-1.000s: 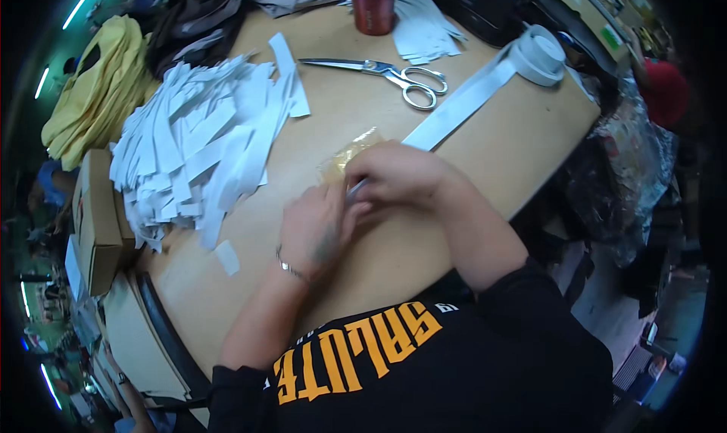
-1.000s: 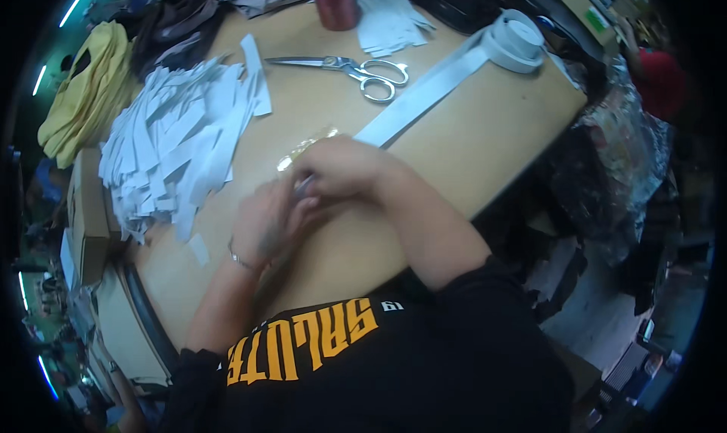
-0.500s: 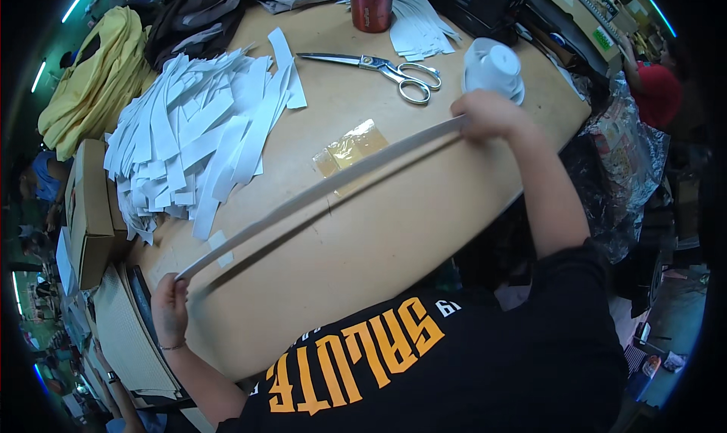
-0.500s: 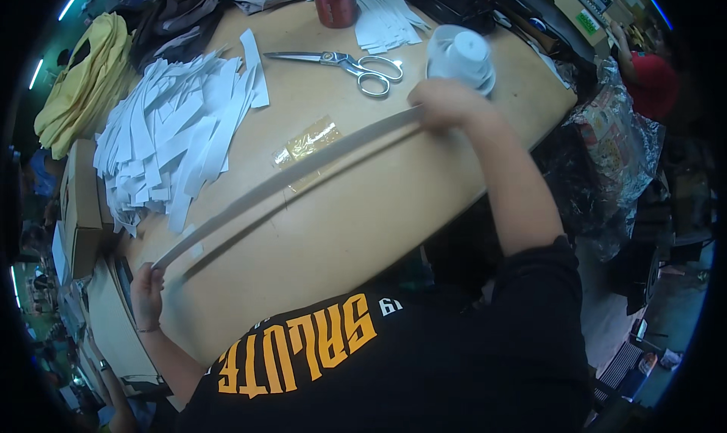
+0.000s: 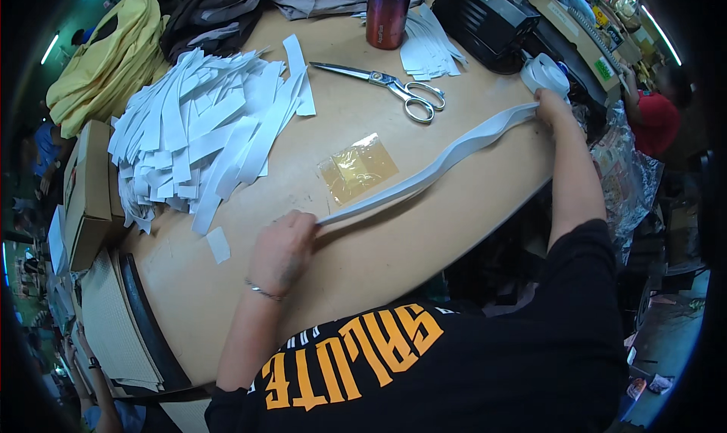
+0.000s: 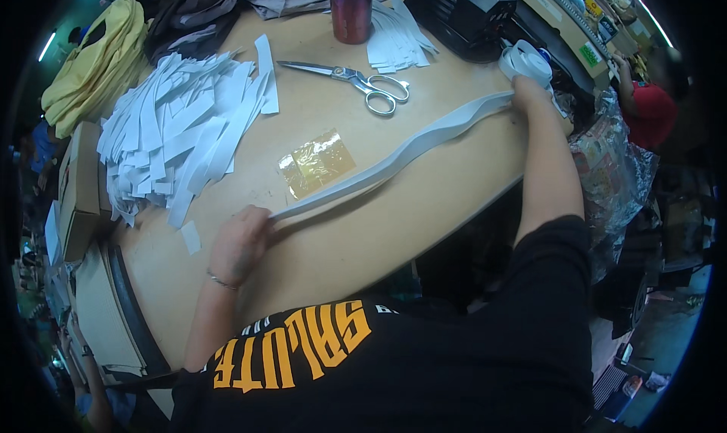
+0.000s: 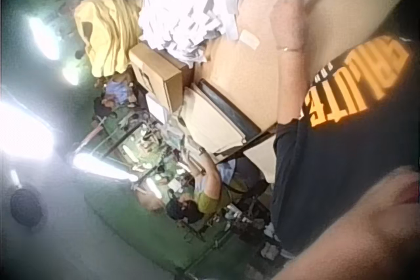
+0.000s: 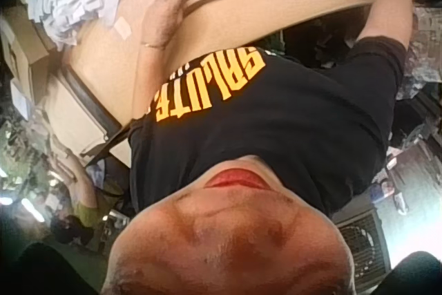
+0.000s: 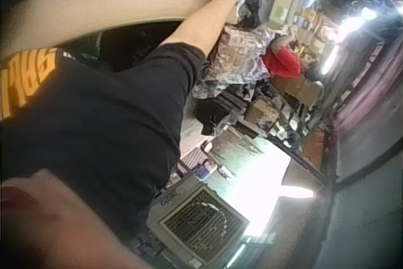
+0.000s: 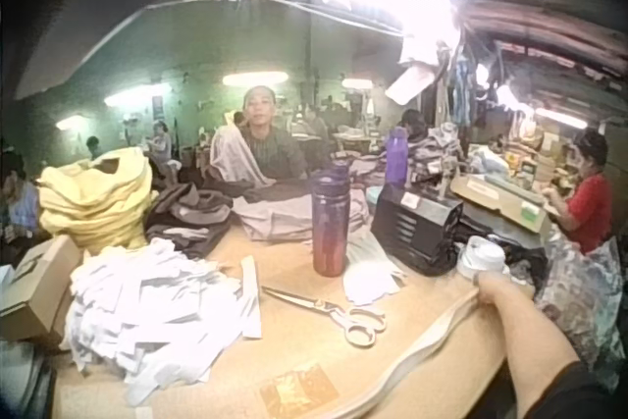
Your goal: The person repeatedly cuts a white fabric strap into short segments using scissors and places the cut pieces on a pile. The person also handles a roll of the strap, unrolling and re-rolling it on the table.
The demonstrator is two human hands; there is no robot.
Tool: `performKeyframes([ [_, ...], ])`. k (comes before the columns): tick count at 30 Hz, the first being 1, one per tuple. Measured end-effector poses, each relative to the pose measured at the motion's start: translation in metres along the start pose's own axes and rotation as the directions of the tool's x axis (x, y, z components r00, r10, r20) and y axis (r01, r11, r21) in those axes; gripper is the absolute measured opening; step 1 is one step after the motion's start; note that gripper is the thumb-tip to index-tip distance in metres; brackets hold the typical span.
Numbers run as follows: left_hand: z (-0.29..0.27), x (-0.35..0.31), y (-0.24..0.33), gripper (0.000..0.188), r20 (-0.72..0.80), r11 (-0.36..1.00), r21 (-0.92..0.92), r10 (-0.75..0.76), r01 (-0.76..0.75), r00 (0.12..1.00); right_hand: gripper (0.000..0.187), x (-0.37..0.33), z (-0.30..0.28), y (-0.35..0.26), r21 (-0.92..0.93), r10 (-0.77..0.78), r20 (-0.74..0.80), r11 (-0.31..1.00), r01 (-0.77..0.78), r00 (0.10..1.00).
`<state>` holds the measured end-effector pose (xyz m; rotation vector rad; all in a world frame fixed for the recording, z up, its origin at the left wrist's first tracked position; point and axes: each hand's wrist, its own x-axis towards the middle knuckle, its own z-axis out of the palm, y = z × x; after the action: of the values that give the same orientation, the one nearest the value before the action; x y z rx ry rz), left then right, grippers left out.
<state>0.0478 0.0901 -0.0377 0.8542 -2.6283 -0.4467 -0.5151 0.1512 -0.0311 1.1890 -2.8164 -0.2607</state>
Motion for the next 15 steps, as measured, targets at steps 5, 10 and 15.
performKeyframes([
  [5,-0.054,-0.057,-0.059,0.004,0.024,0.965,0.011,-0.263,0.263,0.964,0.025,-0.049,-0.053,-0.038,-0.003,-0.345,0.422,0.924,0.382,0.838],
  [10,-0.07,-0.099,-0.062,0.011,0.194,0.911,-0.064,-0.388,0.407,0.901,0.025,-0.044,-0.032,-0.076,-0.289,-0.3,0.437,0.846,0.449,0.848],
  [15,-0.046,-0.068,-0.033,0.013,0.212,0.98,-0.045,-0.181,0.194,0.96,0.046,-0.077,-0.074,-0.125,-0.479,-0.165,0.277,0.83,0.284,0.947],
])
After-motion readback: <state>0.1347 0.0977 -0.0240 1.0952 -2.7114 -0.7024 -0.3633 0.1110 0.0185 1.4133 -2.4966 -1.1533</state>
